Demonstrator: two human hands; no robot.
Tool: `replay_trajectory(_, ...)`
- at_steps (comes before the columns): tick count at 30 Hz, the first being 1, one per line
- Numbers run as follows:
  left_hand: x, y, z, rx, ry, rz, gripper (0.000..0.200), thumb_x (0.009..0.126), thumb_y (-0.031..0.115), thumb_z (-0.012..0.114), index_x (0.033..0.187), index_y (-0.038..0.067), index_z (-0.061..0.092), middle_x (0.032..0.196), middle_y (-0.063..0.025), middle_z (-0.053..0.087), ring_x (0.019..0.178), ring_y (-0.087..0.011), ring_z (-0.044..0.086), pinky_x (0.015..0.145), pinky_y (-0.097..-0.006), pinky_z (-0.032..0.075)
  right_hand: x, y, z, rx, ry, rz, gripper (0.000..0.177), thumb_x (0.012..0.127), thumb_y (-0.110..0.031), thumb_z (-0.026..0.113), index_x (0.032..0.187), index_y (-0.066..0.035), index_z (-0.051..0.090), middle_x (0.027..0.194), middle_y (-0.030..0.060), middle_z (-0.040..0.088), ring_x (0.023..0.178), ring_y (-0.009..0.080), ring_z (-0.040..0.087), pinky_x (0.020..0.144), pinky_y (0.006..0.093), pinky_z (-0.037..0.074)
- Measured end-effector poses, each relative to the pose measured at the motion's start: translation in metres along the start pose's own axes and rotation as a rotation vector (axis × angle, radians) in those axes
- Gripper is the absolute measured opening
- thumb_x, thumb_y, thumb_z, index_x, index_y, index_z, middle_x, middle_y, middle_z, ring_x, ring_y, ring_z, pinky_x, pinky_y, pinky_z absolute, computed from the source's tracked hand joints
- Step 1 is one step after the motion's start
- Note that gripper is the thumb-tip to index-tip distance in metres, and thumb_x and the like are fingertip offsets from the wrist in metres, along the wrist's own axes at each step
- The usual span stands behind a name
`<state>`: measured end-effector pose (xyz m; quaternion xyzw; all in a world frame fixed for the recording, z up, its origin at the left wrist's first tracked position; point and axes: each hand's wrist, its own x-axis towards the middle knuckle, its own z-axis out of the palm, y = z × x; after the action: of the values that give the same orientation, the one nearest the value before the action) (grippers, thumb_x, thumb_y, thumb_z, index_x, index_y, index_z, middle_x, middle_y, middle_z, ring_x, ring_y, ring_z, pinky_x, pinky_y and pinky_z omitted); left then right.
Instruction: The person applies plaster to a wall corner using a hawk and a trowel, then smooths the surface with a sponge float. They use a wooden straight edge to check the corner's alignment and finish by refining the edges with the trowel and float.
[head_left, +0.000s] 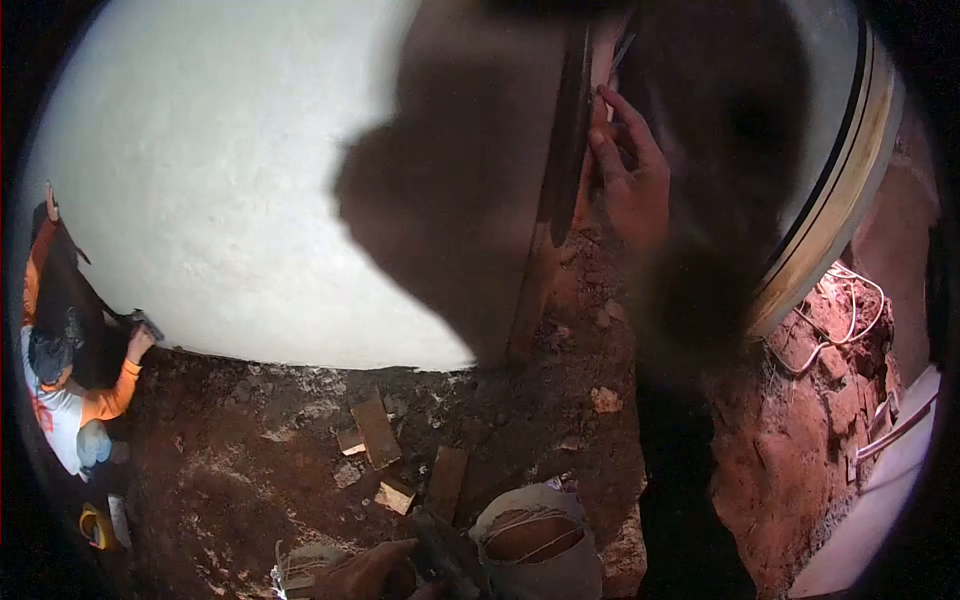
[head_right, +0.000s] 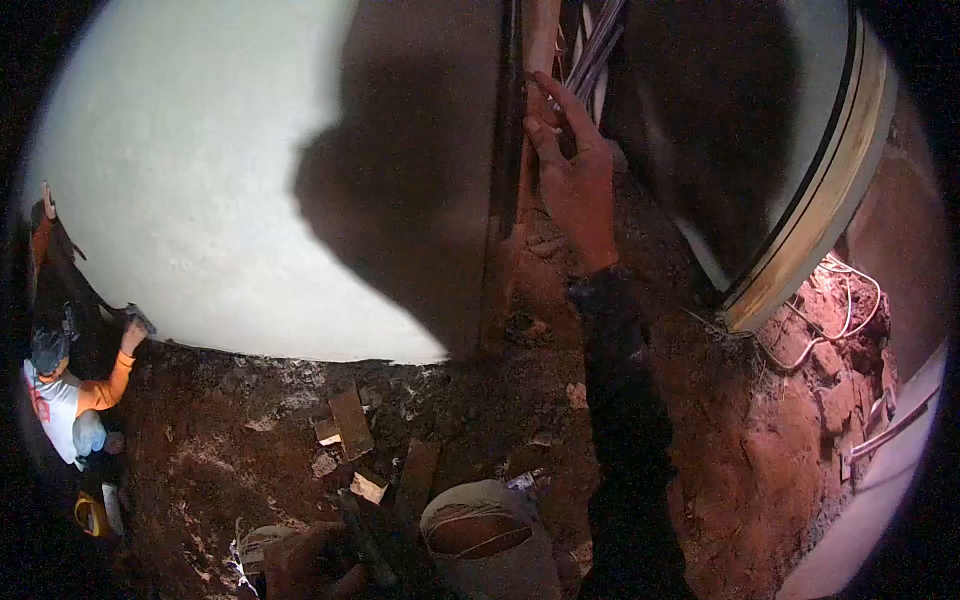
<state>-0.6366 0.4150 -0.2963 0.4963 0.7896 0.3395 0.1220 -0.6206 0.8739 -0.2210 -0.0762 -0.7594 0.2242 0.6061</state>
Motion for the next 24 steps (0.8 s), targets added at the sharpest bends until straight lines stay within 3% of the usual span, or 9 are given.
replay_trajectory(9, 0.003, -0.003, -0.001, -0.032, 0.003, 0.057, 0.041, 0.081, 0.010, 0.071, 0.119, -0.001, 0.059, 0.079, -0.0119, 0.062, 0.063, -0.0221, 0.058, 0.059, -0.0338, 0.047, -0.053, 0.020, 0.017, -0.010, -0.010, 0.165, 0.039, 0.095, -0.015, 0.060, 0.134, -0.013, 0.056, 0.124, 0.0129, 0.063, 0.112, 0.0227, 0.062, 0.094, 0.0376, 0.050)
replay_trajectory(12, 0.003, -0.001, 0.001, -0.044, -0.014, 0.015, 0.042, 0.081, 0.011, 0.071, 0.119, -0.001, 0.060, 0.080, -0.0125, 0.062, 0.065, -0.0227, 0.059, 0.060, -0.0346, 0.048, -0.099, 0.040, 0.025, 0.072, 0.014, 0.160, 0.040, 0.096, -0.015, 0.060, 0.135, -0.011, 0.055, 0.128, 0.0140, 0.061, 0.116, 0.0251, 0.060, 0.096, 0.0387, 0.048)
replay_trajectory(17, 0.003, -0.001, 0.003, -0.003, -0.032, 0.016, 0.042, 0.081, 0.013, 0.072, 0.118, -0.001, 0.061, 0.080, -0.0132, 0.062, 0.066, -0.0238, 0.060, 0.061, -0.0347, 0.049, -0.197, 0.067, 0.038, 0.023, -0.071, 0.440, 0.039, 0.101, -0.022, 0.051, 0.137, -0.007, 0.052, 0.136, 0.0152, 0.055, 0.126, 0.0284, 0.052, 0.104, 0.0423, 0.043)
replay_trajectory(21, 0.003, 0.004, 0.008, 0.027, -0.017, -0.046, 0.041, 0.082, 0.017, 0.072, 0.117, -0.001, 0.062, 0.086, -0.0145, 0.065, 0.071, -0.0251, 0.063, 0.065, -0.0348, 0.051, -0.271, 0.064, 0.041, 0.021, -0.115, 0.645, 0.038, 0.103, -0.025, 0.049, 0.137, -0.008, 0.052, 0.135, 0.0154, 0.055, 0.125, 0.0296, 0.053, 0.103, 0.0429, 0.044)
replay_trajectory(24, 0.002, 0.004, 0.007, 0.112, -0.033, -0.044, 0.040, 0.083, 0.018, 0.071, 0.117, -0.001, 0.062, 0.092, -0.0156, 0.067, 0.075, -0.0260, 0.065, 0.068, -0.0351, 0.052, -0.321, 0.074, 0.040, -0.040, -0.204, 0.632, 0.040, 0.101, -0.022, 0.051, 0.139, -0.009, 0.050, 0.139, 0.0100, 0.053, 0.125, 0.0239, 0.052, 0.099, 0.0365, 0.047)
